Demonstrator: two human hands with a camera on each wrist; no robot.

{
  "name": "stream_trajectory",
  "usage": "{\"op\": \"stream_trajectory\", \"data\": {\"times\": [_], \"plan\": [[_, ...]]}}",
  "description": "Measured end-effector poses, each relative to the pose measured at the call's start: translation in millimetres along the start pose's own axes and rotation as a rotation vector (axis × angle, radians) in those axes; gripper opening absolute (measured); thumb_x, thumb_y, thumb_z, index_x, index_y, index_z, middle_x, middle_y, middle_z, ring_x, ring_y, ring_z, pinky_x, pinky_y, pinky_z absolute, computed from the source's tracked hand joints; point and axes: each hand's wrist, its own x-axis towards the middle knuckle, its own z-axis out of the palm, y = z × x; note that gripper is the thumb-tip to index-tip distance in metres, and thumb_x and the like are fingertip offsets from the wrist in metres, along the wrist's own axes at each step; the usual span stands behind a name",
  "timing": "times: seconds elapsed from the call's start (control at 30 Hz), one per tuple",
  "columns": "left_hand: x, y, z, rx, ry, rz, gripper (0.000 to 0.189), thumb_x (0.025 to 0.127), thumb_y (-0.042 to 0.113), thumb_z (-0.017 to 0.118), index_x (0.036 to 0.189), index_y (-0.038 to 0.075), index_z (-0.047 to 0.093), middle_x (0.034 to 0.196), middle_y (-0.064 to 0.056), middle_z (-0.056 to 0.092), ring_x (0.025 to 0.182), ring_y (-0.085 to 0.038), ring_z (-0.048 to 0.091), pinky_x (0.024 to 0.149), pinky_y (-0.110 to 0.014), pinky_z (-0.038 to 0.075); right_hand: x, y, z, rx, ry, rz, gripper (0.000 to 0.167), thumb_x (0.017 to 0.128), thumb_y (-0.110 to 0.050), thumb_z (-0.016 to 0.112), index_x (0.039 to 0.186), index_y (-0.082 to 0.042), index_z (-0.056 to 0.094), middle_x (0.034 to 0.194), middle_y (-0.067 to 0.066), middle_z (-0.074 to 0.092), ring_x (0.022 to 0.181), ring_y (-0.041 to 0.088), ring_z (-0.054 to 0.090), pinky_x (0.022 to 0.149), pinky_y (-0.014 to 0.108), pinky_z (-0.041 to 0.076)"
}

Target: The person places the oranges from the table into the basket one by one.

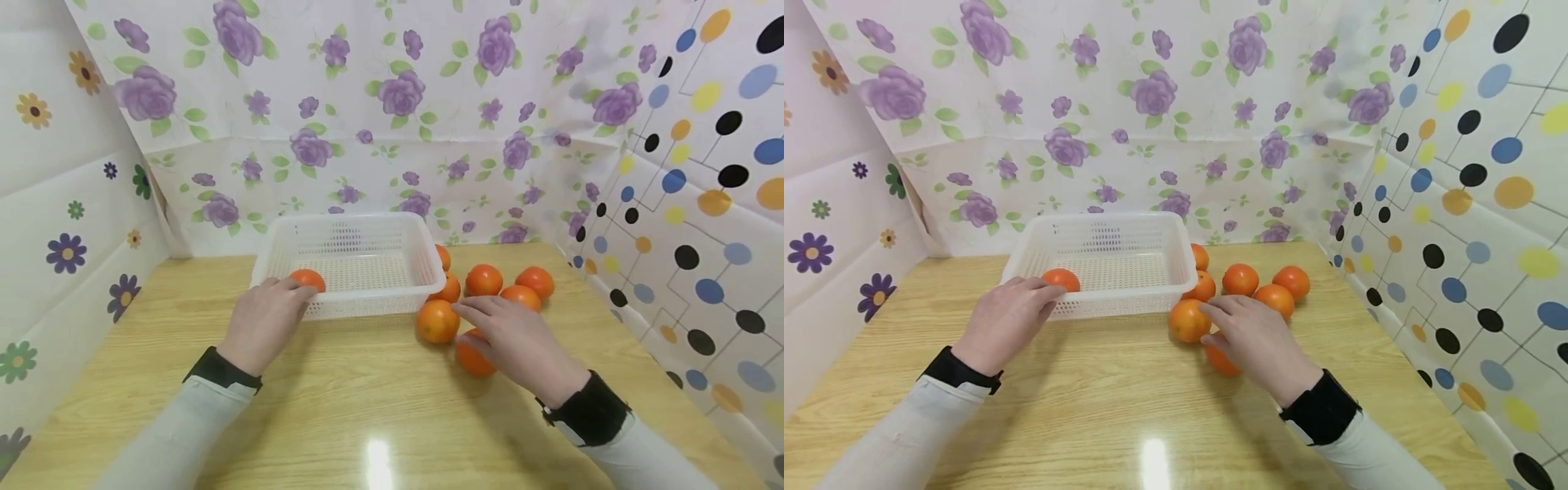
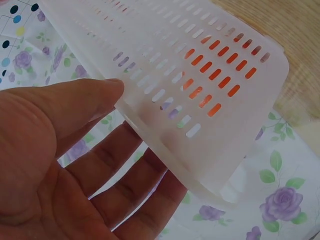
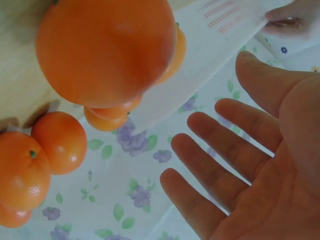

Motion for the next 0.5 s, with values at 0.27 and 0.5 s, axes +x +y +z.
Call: {"op": "stream_trajectory", "data": {"times": [0.27, 0.5], "plan": [[-5.8, -3.8, -4.3, -0.02, -0.006, 0.003, 0.031, 0.087, 0.002, 0.094, 0.114, 0.012, 0.083, 0.107, -0.012, 0.08, 0.084, -0.034, 0.071, 0.07, -0.047, 0.061, -15.0, -4.7, 5.2, -0.036, -0.035, 0.001, 0.053, 0.091, -0.029, 0.094, 0.138, -0.012, 0.076, 0.135, 0.008, 0.074, 0.116, 0.03, 0.074, 0.093, 0.049, 0.063], [-8.6, -8.9, -4.2, 0.007, 0.016, 0.005, 0.033, 0.086, 0.006, 0.096, 0.115, 0.011, 0.083, 0.105, -0.013, 0.079, 0.086, -0.035, 0.071, 0.072, -0.047, 0.061, -19.3, -5.6, 8.6, -0.052, -0.09, 0.019, 0.056, 0.089, -0.033, 0.095, 0.139, -0.015, 0.076, 0.135, 0.004, 0.073, 0.118, 0.026, 0.073, 0.094, 0.048, 0.063]]}}
